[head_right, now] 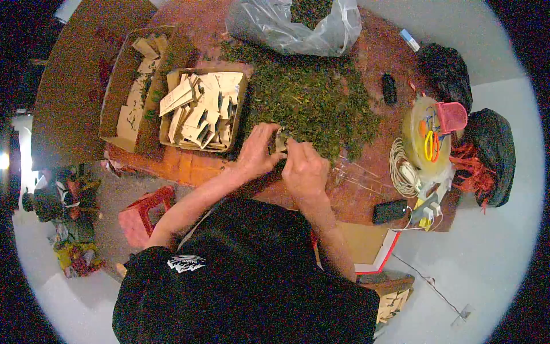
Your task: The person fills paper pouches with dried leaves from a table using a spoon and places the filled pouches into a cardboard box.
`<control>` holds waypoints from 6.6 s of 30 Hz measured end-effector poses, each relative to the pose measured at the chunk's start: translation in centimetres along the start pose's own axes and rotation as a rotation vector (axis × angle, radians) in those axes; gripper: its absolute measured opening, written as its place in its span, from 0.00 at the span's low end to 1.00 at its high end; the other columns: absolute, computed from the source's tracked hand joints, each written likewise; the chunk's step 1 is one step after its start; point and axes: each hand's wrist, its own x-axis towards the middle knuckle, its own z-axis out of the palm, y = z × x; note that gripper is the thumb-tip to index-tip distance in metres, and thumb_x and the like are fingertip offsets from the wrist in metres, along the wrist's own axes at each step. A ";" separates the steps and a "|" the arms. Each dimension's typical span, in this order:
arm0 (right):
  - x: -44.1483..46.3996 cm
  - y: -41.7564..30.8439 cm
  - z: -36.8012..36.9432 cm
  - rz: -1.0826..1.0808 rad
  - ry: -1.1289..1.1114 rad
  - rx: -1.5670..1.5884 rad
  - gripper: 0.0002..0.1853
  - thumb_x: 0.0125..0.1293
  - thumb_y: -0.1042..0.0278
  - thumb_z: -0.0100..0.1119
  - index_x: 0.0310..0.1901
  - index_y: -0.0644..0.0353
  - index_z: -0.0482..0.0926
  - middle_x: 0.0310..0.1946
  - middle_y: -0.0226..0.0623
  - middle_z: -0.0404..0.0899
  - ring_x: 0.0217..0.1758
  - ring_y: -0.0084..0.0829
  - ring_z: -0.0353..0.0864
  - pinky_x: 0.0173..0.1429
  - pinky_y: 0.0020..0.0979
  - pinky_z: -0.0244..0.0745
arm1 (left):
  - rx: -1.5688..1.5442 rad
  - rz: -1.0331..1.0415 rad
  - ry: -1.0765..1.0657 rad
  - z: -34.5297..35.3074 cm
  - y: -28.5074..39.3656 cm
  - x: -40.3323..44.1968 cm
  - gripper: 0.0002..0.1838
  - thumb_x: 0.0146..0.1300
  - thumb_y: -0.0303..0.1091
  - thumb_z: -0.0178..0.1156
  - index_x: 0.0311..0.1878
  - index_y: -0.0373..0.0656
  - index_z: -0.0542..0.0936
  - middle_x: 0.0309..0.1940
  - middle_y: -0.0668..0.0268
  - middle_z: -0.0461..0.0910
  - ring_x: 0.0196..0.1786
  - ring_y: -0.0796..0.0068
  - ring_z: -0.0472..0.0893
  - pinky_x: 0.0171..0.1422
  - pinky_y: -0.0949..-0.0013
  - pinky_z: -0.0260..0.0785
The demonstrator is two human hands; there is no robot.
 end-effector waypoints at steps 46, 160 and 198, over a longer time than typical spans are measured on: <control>-1.8 7.9 3.1 0.796 0.131 0.570 0.12 0.73 0.70 0.59 0.47 0.69 0.87 0.30 0.44 0.90 0.27 0.31 0.89 0.32 0.33 0.80 | 0.003 -0.060 -0.009 0.0 -0.2 -0.7 0.28 0.55 0.27 0.70 0.59 0.36 0.71 0.49 0.47 0.75 0.56 0.41 0.76 0.61 0.47 0.70; -4.1 1.4 -0.4 0.075 0.088 0.171 0.11 0.68 0.82 0.63 0.51 0.65 0.87 0.32 0.47 0.83 0.30 0.45 0.82 0.35 0.41 0.77 | -0.086 -0.160 0.051 -2.4 -0.9 -7.6 0.29 0.56 0.31 0.72 0.60 0.38 0.73 0.54 0.46 0.78 0.58 0.40 0.79 0.62 0.49 0.74; -4.3 -2.4 2.7 0.322 0.158 0.105 0.13 0.67 0.82 0.61 0.50 0.64 0.88 0.34 0.43 0.86 0.30 0.34 0.84 0.35 0.35 0.76 | 0.220 -0.474 0.517 -31.9 -17.9 3.6 0.29 0.54 0.37 0.75 0.56 0.35 0.77 0.46 0.50 0.88 0.50 0.53 0.88 0.57 0.56 0.78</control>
